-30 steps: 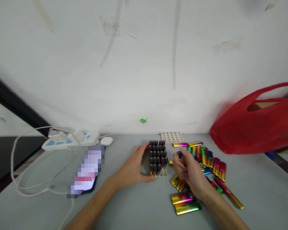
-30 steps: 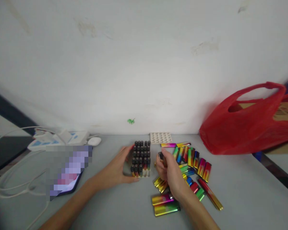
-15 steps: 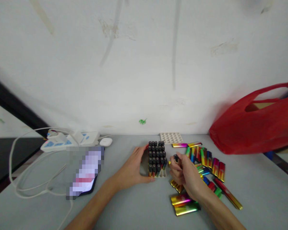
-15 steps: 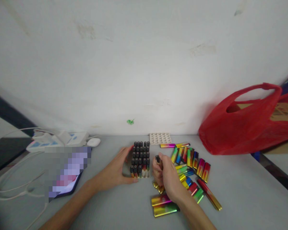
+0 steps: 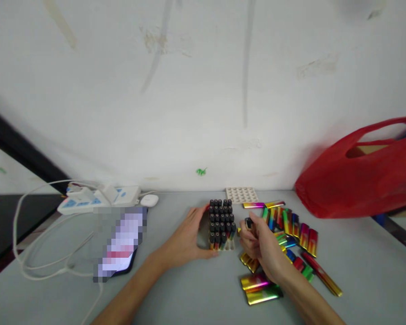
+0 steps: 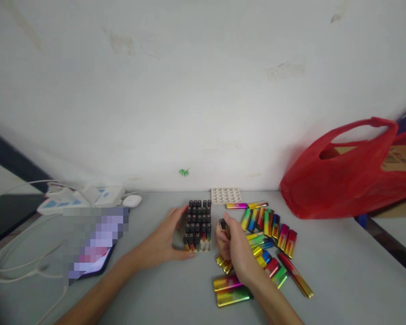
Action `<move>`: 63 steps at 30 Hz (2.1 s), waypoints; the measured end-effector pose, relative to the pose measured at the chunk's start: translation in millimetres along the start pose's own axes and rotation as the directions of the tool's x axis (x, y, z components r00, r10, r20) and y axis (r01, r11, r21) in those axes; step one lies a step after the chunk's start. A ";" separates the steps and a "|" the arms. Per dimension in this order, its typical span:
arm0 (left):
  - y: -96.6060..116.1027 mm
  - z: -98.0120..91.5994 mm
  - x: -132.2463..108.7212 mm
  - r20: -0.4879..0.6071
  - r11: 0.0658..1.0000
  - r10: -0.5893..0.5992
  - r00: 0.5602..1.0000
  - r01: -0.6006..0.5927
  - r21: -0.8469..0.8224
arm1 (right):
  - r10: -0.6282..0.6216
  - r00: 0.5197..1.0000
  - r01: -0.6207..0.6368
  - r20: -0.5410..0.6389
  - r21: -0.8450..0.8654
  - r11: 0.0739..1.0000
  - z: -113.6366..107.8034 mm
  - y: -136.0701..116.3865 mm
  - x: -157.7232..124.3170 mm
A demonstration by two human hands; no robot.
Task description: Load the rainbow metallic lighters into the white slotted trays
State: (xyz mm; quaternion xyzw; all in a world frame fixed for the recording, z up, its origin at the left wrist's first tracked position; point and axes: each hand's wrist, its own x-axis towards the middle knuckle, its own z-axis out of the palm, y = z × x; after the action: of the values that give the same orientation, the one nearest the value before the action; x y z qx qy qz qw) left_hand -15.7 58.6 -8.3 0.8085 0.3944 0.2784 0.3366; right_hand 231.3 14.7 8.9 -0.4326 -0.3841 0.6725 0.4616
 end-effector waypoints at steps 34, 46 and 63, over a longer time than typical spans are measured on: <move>1.4 -0.2 0.1 -0.015 1.000 0.022 1.000 -0.022 -0.023 | -0.464 0.885 0.428 -0.029 -0.342 0.837 -1.9 -22.9 -12.8; 3.4 -0.7 -0.6 -0.022 1.000 0.007 1.000 -0.007 -0.025 | -0.523 0.839 0.502 0.149 -0.579 0.642 -8.0 -30.2 -19.0; -0.1 0.6 -0.4 -0.002 1.000 0.001 1.000 -0.001 0.015 | -0.506 0.800 0.563 0.321 -0.694 0.450 -6.2 -23.9 -17.5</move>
State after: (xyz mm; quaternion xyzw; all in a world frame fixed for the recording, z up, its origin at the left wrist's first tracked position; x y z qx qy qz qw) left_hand -15.5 58.1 -8.9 0.8108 0.3965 0.2766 0.3299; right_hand 247.5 5.5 32.7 -0.4187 -0.7607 0.2803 0.4092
